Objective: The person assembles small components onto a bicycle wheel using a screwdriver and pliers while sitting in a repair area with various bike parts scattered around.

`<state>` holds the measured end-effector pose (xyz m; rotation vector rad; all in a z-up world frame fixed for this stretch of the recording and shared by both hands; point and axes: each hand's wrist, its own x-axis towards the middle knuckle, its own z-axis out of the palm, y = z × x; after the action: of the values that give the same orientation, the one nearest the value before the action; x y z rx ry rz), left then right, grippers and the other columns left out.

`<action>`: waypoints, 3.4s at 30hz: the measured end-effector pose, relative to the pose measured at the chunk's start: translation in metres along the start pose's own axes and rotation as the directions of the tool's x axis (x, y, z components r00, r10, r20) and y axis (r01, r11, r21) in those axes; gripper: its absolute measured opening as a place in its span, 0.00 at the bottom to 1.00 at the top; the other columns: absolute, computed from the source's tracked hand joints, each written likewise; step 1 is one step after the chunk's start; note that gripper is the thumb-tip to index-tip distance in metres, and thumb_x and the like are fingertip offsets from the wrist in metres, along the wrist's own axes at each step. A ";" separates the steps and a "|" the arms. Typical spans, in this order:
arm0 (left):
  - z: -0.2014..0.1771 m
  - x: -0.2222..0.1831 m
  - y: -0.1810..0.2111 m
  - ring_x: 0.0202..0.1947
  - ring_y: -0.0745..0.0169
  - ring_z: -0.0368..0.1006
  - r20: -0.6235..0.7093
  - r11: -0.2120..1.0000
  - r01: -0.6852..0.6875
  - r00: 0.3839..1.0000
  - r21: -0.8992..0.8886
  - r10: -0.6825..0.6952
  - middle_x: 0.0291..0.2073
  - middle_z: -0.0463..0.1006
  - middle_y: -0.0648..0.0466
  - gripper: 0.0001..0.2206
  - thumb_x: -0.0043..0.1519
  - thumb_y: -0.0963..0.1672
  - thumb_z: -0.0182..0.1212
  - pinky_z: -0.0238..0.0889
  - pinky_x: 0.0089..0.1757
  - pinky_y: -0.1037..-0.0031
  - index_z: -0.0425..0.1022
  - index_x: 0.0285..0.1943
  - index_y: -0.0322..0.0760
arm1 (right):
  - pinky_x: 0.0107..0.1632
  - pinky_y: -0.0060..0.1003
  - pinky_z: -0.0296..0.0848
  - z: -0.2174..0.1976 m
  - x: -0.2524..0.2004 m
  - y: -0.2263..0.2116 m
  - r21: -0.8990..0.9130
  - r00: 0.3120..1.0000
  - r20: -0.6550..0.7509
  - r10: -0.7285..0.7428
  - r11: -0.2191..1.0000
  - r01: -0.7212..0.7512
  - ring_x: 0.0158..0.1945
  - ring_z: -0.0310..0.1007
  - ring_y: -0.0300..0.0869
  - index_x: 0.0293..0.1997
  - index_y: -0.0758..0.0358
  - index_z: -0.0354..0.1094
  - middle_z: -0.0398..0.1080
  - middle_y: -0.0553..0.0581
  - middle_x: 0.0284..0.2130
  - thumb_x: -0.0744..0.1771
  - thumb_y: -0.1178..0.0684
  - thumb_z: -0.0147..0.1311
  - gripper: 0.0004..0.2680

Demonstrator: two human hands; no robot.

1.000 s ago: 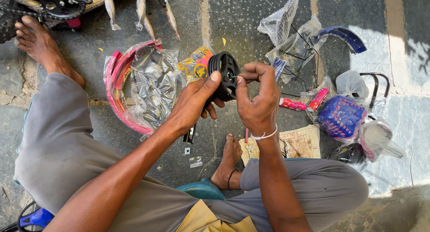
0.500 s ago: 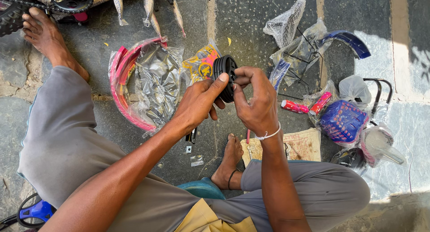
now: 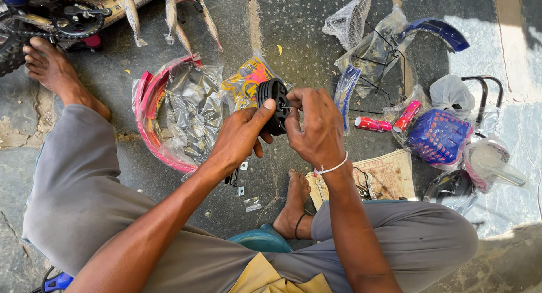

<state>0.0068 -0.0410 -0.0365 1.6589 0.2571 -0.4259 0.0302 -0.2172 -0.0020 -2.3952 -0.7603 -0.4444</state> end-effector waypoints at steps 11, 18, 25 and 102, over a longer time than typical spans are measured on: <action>0.005 0.001 0.002 0.15 0.61 0.77 -0.042 0.992 -0.019 0.999 0.124 0.024 0.21 0.80 0.48 0.37 0.61 0.64 0.43 0.69 0.21 0.69 0.79 0.32 0.28 | 0.44 0.46 0.70 0.001 -0.005 -0.001 -0.017 1.000 0.009 -0.008 1.000 0.009 0.40 0.72 0.51 0.46 0.67 0.65 0.71 0.59 0.34 0.62 0.66 0.58 0.11; 0.002 -0.002 0.007 0.16 0.61 0.77 -0.063 0.985 -0.041 0.997 0.167 0.052 0.19 0.79 0.49 0.36 0.61 0.64 0.44 0.69 0.22 0.68 0.77 0.31 0.29 | 0.42 0.45 0.71 0.003 -0.004 -0.001 0.022 0.999 0.013 0.035 0.999 -0.035 0.39 0.73 0.50 0.44 0.67 0.65 0.72 0.59 0.34 0.62 0.65 0.59 0.10; 0.002 -0.006 0.010 0.17 0.60 0.77 -0.072 0.974 -0.024 0.997 0.227 0.042 0.17 0.77 0.48 0.35 0.60 0.64 0.44 0.68 0.24 0.65 0.77 0.30 0.31 | 0.42 0.47 0.69 0.002 -0.002 -0.004 -0.016 0.999 0.031 -0.013 1.000 0.013 0.38 0.70 0.51 0.44 0.67 0.65 0.71 0.58 0.32 0.61 0.66 0.59 0.10; -0.027 -0.014 -0.014 0.28 0.53 0.75 -0.360 0.830 -0.370 0.771 0.417 0.525 0.30 0.78 0.49 0.11 0.59 0.43 0.63 0.68 0.35 0.65 0.72 0.44 0.30 | 0.43 0.36 0.81 -0.010 -0.094 -0.001 0.565 0.536 0.816 0.218 -0.100 -0.819 0.48 0.80 0.45 0.56 0.71 0.66 0.73 0.61 0.51 0.68 0.52 0.53 0.14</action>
<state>-0.0080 -0.0113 -0.0407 2.0641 0.1246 0.3317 -0.0451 -0.2623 -0.0375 -1.1909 0.0466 0.9053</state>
